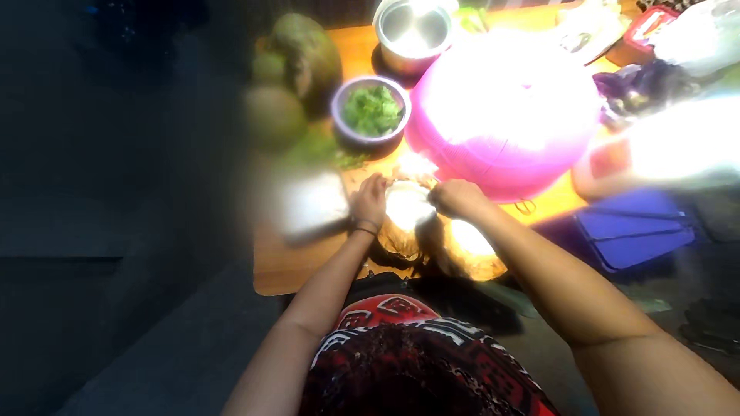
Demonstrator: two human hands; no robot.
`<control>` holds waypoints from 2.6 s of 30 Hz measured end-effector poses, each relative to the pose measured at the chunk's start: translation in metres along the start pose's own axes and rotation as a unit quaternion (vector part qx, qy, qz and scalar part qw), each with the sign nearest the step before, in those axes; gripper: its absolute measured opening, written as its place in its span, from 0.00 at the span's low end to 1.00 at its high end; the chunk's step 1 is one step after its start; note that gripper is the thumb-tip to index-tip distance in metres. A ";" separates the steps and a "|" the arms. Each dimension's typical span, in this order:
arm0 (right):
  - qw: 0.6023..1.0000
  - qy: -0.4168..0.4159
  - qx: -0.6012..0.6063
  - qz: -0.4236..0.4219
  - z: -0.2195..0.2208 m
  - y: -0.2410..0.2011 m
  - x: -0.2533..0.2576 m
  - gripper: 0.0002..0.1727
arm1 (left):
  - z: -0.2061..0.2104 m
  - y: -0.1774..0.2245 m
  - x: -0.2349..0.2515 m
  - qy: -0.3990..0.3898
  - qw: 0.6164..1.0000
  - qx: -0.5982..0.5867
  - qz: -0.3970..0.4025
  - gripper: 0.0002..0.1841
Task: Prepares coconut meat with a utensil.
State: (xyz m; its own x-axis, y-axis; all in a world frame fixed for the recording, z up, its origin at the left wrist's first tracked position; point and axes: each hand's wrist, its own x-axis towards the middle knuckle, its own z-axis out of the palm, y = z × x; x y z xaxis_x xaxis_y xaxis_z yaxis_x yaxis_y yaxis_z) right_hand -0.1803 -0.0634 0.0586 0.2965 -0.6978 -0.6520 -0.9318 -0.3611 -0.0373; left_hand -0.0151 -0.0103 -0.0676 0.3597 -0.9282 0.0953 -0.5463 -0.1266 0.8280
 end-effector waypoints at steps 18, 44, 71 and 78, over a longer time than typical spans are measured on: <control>0.998 -0.060 -0.034 -0.003 0.005 -0.007 0.003 0.10 | -0.003 0.010 0.003 -0.014 1.000 0.009 -0.024 0.18; 0.997 0.032 -0.068 0.001 -0.010 -0.002 -0.008 0.11 | -0.005 0.010 0.008 -0.061 0.997 0.021 -0.037 0.20; 0.994 -0.053 -0.098 0.019 -0.013 -0.006 -0.027 0.12 | -0.007 0.015 0.008 -0.077 0.995 0.034 -0.046 0.20; 0.993 0.072 -0.092 -0.023 0.000 0.009 -0.010 0.15 | -0.007 0.014 0.011 -0.079 0.995 0.038 -0.050 0.20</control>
State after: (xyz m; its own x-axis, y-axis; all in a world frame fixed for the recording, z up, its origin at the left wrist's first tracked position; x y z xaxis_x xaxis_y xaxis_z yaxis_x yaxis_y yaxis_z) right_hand -0.1919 -0.0598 0.0650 0.3768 -0.7546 -0.5372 -0.8664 -0.4922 0.0836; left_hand -0.0134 -0.0197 -0.0507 0.2945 -0.9525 -0.0780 -0.5720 -0.2411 0.7840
